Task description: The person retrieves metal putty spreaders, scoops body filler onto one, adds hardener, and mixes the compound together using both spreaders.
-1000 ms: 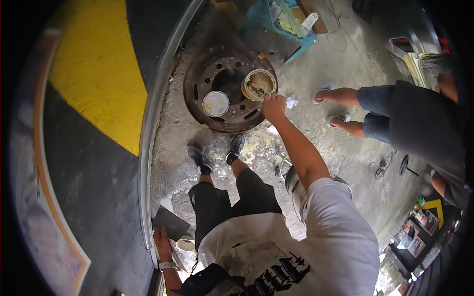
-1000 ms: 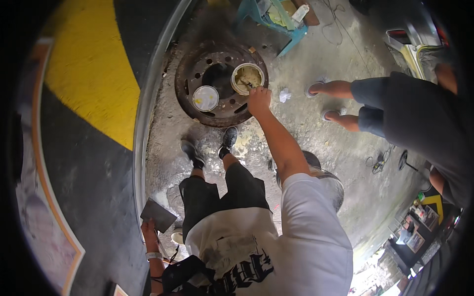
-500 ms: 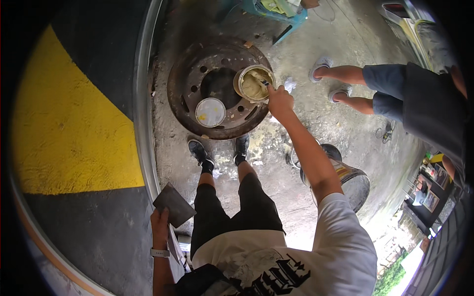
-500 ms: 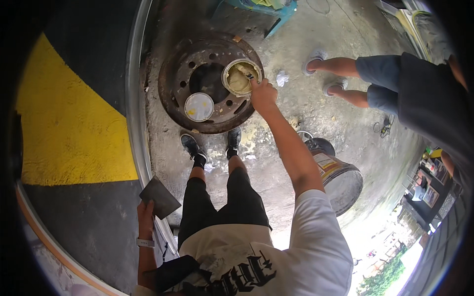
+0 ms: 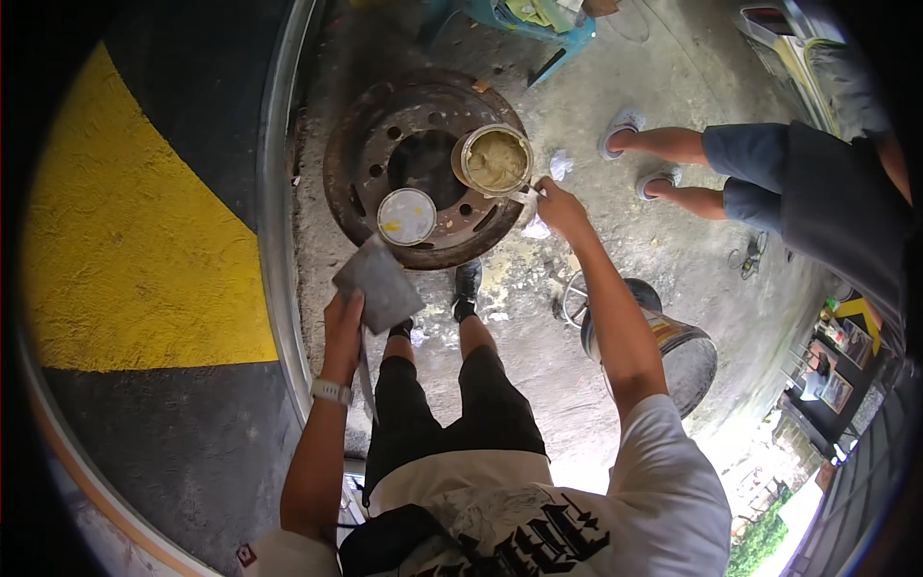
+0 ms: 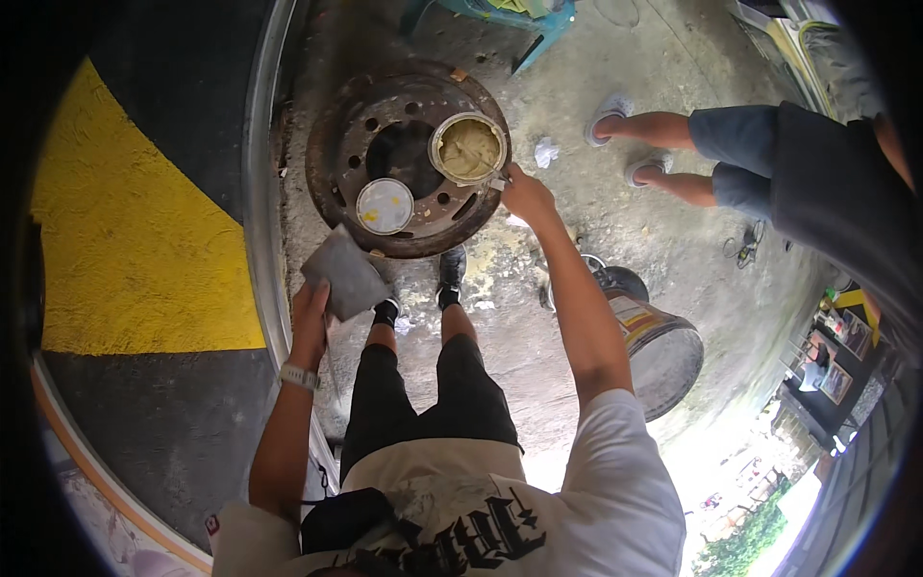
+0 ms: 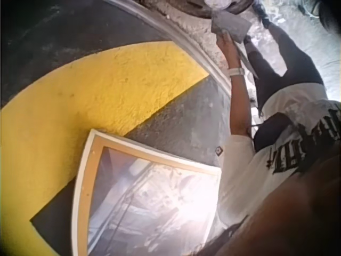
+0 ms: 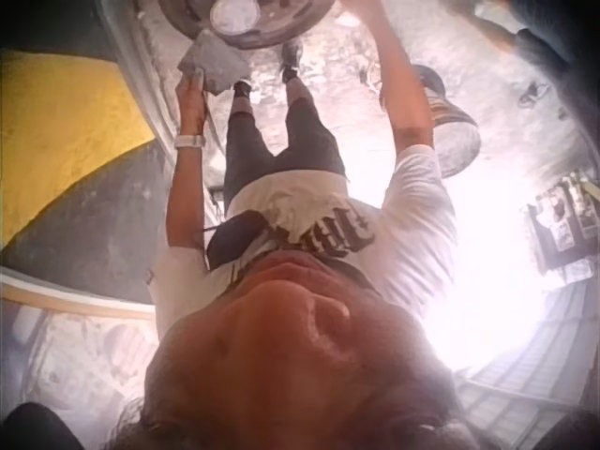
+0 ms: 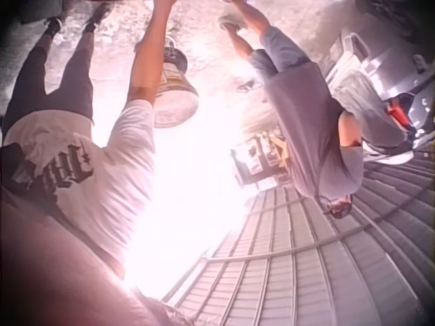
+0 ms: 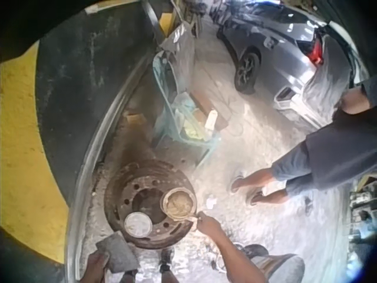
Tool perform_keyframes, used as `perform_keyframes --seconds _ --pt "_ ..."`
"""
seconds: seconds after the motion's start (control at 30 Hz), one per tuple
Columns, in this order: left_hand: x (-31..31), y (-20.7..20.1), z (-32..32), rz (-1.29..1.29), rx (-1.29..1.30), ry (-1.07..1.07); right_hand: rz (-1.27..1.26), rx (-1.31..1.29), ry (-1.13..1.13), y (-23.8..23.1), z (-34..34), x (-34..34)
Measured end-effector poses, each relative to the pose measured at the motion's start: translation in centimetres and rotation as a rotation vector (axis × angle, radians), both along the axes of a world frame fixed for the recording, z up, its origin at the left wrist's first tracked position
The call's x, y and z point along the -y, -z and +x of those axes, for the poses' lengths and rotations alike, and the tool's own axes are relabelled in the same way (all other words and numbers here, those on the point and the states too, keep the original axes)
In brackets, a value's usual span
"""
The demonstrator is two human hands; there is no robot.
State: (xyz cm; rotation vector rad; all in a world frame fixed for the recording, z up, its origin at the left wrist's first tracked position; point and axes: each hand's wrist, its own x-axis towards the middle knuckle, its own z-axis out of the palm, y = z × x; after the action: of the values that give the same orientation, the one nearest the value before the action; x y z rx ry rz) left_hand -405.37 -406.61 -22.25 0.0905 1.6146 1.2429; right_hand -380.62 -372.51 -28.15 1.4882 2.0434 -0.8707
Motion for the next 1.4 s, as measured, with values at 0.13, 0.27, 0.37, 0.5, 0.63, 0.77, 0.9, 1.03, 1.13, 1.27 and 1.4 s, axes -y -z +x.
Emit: perform_keyframes --seconds 0.13,0.27,0.37,0.5,0.63,0.77,0.9,1.03,1.13,1.27,1.4 --pt "-5.2 5.9 1.2 0.001 0.033 -0.003 -0.187 -0.370 0.425 -3.3 5.0 1.0" --pt "-11.3 9.4 1.8 0.042 -0.158 0.050 -0.313 -0.459 0.667 -10.3 5.8 2.6" --pt "-15.9 8.8 2.5 0.122 -0.196 0.067 -0.393 -0.539 0.741 -14.0 7.2 3.1" --pt "-19.8 9.9 2.3 0.239 -0.273 0.180 -0.450 -0.639 0.750 -16.1 8.2 3.7" --pt "-21.8 5.8 3.4 0.327 -0.071 0.161 -0.299 -0.626 0.539 -15.9 9.0 3.9" --pt "-21.5 5.2 2.8 0.329 0.031 0.193 -0.065 -0.527 0.289 -17.4 7.2 4.2" --pt "-20.9 5.4 2.0 0.290 -0.094 0.231 0.095 -0.562 0.165 -18.4 6.5 4.7" --pt "-20.4 5.4 1.3 0.271 -0.067 0.235 0.056 -0.596 0.216 -19.9 5.7 5.1" --pt "-20.0 5.9 0.6 0.278 -0.107 0.254 0.045 -0.611 0.262 -21.6 4.4 5.6" --pt "-20.0 5.3 -0.3 0.320 -0.065 0.224 0.091 -0.638 0.296 -23.7 3.4 6.5" --pt "-20.0 5.0 -1.9 0.320 -0.367 0.328 0.129 -0.583 0.362 -25.4 2.7 7.2"
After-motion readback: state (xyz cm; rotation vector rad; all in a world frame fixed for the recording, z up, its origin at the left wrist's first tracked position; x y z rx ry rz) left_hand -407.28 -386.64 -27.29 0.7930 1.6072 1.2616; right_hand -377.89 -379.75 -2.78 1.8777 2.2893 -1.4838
